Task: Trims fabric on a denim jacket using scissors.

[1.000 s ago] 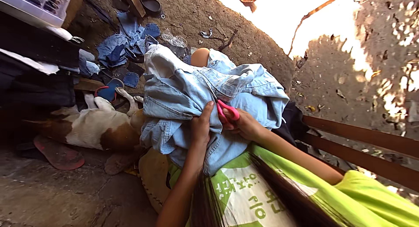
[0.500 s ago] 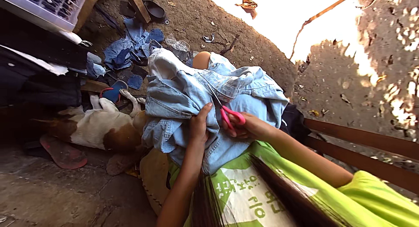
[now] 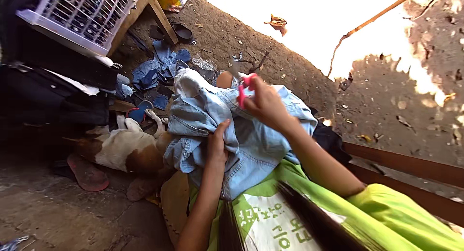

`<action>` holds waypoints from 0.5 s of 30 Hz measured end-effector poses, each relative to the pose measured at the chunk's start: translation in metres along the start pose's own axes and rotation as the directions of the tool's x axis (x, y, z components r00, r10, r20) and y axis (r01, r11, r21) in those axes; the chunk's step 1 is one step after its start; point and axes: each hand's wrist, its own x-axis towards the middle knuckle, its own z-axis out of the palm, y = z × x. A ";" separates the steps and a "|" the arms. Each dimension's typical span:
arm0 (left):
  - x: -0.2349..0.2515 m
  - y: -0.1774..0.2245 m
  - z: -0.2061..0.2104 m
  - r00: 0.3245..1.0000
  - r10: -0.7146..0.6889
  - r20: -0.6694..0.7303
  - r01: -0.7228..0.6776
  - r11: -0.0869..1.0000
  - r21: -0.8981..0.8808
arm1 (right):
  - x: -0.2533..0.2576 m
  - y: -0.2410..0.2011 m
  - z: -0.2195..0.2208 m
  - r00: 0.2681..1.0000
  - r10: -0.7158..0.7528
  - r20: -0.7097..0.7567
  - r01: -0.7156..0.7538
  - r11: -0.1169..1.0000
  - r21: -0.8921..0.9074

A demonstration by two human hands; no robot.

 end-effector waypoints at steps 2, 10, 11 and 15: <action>-0.001 0.004 -0.007 1.000 0.012 -0.016 -0.013 0.999 -0.045 | 0.003 0.015 0.043 0.994 -0.076 -0.080 0.074 0.997 -0.020; 0.002 0.000 -0.046 0.746 0.483 0.459 -0.568 0.821 0.058 | 0.011 0.018 0.007 0.995 0.097 -0.001 -0.038 0.400 0.916; 0.006 0.008 -0.051 0.635 0.546 0.546 -0.727 0.661 0.185 | 0.014 0.010 -0.001 0.997 0.077 -0.008 -0.018 0.338 0.941; 0.014 0.055 -0.050 0.691 0.486 0.535 -0.722 0.512 0.466 | 0.039 -0.029 -0.035 0.997 -0.065 -0.039 0.046 0.100 0.994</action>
